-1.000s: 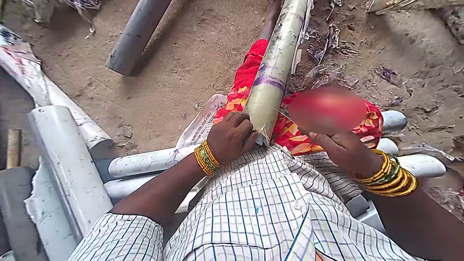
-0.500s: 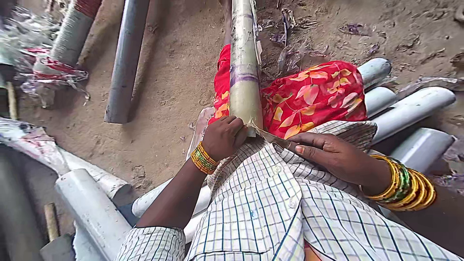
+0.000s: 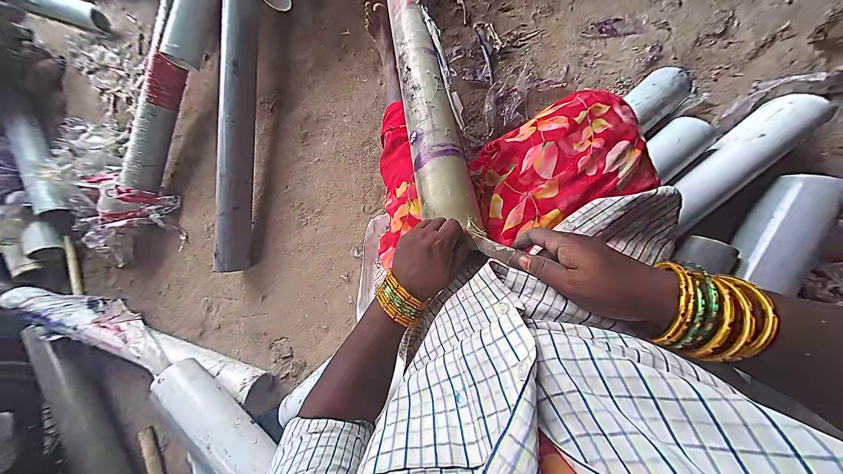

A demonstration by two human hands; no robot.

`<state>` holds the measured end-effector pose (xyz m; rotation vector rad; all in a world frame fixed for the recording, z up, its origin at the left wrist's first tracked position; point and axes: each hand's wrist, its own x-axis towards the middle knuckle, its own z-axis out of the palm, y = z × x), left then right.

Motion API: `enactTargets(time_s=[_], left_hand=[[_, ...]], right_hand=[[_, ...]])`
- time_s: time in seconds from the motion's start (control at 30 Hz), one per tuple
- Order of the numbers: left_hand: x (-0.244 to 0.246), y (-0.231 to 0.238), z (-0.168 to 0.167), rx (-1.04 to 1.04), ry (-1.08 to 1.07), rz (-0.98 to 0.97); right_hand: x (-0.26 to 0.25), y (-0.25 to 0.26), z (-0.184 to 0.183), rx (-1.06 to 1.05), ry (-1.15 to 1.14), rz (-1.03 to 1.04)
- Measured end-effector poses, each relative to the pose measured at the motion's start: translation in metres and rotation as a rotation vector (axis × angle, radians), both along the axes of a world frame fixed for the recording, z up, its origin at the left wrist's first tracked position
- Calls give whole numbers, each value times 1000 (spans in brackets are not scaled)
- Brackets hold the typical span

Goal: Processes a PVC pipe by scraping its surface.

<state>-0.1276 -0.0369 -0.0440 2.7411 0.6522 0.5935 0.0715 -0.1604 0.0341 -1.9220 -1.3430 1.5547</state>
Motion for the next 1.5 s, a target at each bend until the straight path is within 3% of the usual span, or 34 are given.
enactTargets(time_s=[0.37, 0.57, 0.87, 1.07, 1.5], left_hand=[[4, 1, -1, -18, -2, -17], [8, 1, -1, -14, 22, -46], [15, 4, 1, -63, 79, -54], [18, 1, 0, -41, 75, -24], [10, 8, -5, -74, 26, -23]], right_hand=[[-5, -5, -6, 5, 80, -123], [-19, -8, -4, 30, -45, -85], [-16, 17, -3, -312, -37, 57], [-25, 17, -2, -297, -9, -82], [-28, 21, -5, -159, -131, 10]])
